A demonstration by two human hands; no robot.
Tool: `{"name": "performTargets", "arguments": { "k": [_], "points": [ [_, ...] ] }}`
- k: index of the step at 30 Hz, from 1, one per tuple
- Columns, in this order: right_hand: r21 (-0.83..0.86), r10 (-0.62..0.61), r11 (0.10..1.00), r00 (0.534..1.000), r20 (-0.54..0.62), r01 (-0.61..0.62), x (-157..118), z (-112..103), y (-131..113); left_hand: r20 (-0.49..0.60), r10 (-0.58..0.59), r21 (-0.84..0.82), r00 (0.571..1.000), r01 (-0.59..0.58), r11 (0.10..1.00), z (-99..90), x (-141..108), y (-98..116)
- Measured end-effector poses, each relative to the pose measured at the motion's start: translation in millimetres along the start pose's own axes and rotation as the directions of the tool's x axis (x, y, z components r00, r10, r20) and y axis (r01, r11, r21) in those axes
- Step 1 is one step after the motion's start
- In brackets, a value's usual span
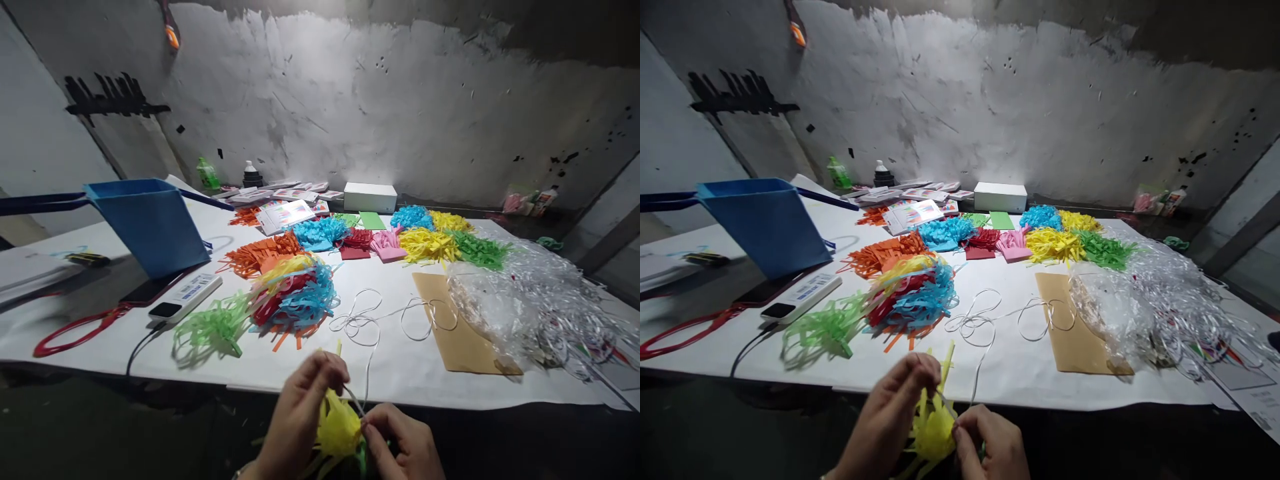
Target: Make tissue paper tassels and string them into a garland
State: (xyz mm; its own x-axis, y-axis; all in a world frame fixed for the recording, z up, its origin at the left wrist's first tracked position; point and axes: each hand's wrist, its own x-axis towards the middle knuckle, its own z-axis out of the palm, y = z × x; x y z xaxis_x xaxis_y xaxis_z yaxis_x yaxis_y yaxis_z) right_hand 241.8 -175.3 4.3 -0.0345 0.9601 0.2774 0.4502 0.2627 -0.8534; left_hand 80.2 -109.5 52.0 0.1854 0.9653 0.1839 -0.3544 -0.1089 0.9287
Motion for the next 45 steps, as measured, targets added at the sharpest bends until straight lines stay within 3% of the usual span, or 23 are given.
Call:
{"name": "performTargets", "arguments": {
  "k": [3,6,10,12,15,17,19,21,23,25,26,27,28,30,32,33,35,37,39,42,45],
  "points": [
    [-0.206,-0.151,0.959,0.966,0.208,0.195,17,-17,3,-0.235,-0.084,-0.328,0.968,0.002,0.945,-24.7,32,31],
    [-0.387,-0.181,0.868,0.923,0.339,0.312,48,-48,7,-0.43,-0.076,-0.51,0.9,-0.173,0.843,-63.5,67,74],
    [-0.625,-0.197,0.701,0.935,0.296,0.345,114,-116,14,-0.556,-0.009,-0.543,0.831,-0.355,0.761,-117.5,98,121],
    [-0.707,-0.32,0.588,0.915,0.245,0.394,156,-158,16,-0.624,0.028,-0.498,0.781,-0.425,0.756,-138.4,107,136],
    [-0.778,-0.478,0.468,0.861,0.176,0.419,218,-211,19,-0.712,0.099,-0.397,0.695,-0.515,0.759,-159.6,116,151],
    [-0.814,-0.46,0.454,0.877,0.134,0.363,249,-229,26,-0.74,0.115,-0.352,0.663,-0.527,0.774,-169.4,117,158],
    [-0.835,-0.365,0.465,0.923,0.122,0.294,265,-231,41,-0.757,0.098,-0.318,0.646,-0.495,0.808,-179.0,117,163],
    [-0.85,-0.25,0.476,0.961,0.117,0.227,266,-219,60,-0.791,0.081,-0.242,0.607,-0.432,0.868,-189.2,115,164],
    [-0.865,-0.163,0.479,0.984,0.077,0.147,253,-196,77,-0.829,0.12,-0.116,0.547,-0.378,0.919,-196.2,113,159],
    [-0.865,-0.121,0.492,0.992,0.042,0.097,232,-162,82,-0.838,0.183,0.008,0.514,-0.324,0.946,-192.6,109,143],
    [-0.847,-0.125,0.519,0.99,0.059,0.115,221,-141,78,-0.823,0.21,0.054,0.527,-0.295,0.954,-184.9,106,130],
    [-0.801,-0.151,0.569,0.981,0.119,0.184,210,-118,71,-0.787,0.21,0.079,0.58,-0.242,0.967,-173.0,101,114],
    [-0.656,-0.232,0.696,0.956,0.178,0.291,201,-93,61,-0.743,0.232,0.134,0.628,-0.2,0.971,-157.5,96,96],
    [-0.34,-0.36,0.839,0.903,0.236,0.424,186,-42,36,-0.486,0.158,0.193,0.86,-0.071,0.979,-120.8,85,56],
    [-0.087,-0.47,0.866,0.862,0.192,0.492,178,1,13,-0.285,0.099,0.234,0.953,-0.031,0.972,-86.9,76,19],
    [0.018,-0.488,0.868,0.845,0.218,0.497,176,17,5,-0.203,0.101,0.258,0.974,-0.046,0.965,-74.6,73,4],
    [0.149,-0.45,0.893,0.856,0.256,0.425,176,36,-1,-0.091,0.133,0.317,0.987,-0.098,0.943,-62.4,73,-15],
    [0.21,-0.382,0.921,0.871,0.308,0.329,179,37,5,0.032,0.156,0.364,0.987,-0.157,0.918,-64.3,80,-18],
    [0.246,-0.312,0.939,0.897,0.313,0.241,183,29,18,0.105,0.143,0.413,0.984,-0.174,0.894,-72.9,95,-7],
    [0.276,-0.144,0.957,0.972,0.185,0.089,188,16,39,0.043,0.154,0.607,0.987,-0.148,0.781,-84.9,131,21],
    [0.29,0.019,0.956,0.997,0.08,-0.042,191,11,51,0.018,0.135,0.854,0.991,-0.085,0.513,-93.5,179,39]
  ]
}}
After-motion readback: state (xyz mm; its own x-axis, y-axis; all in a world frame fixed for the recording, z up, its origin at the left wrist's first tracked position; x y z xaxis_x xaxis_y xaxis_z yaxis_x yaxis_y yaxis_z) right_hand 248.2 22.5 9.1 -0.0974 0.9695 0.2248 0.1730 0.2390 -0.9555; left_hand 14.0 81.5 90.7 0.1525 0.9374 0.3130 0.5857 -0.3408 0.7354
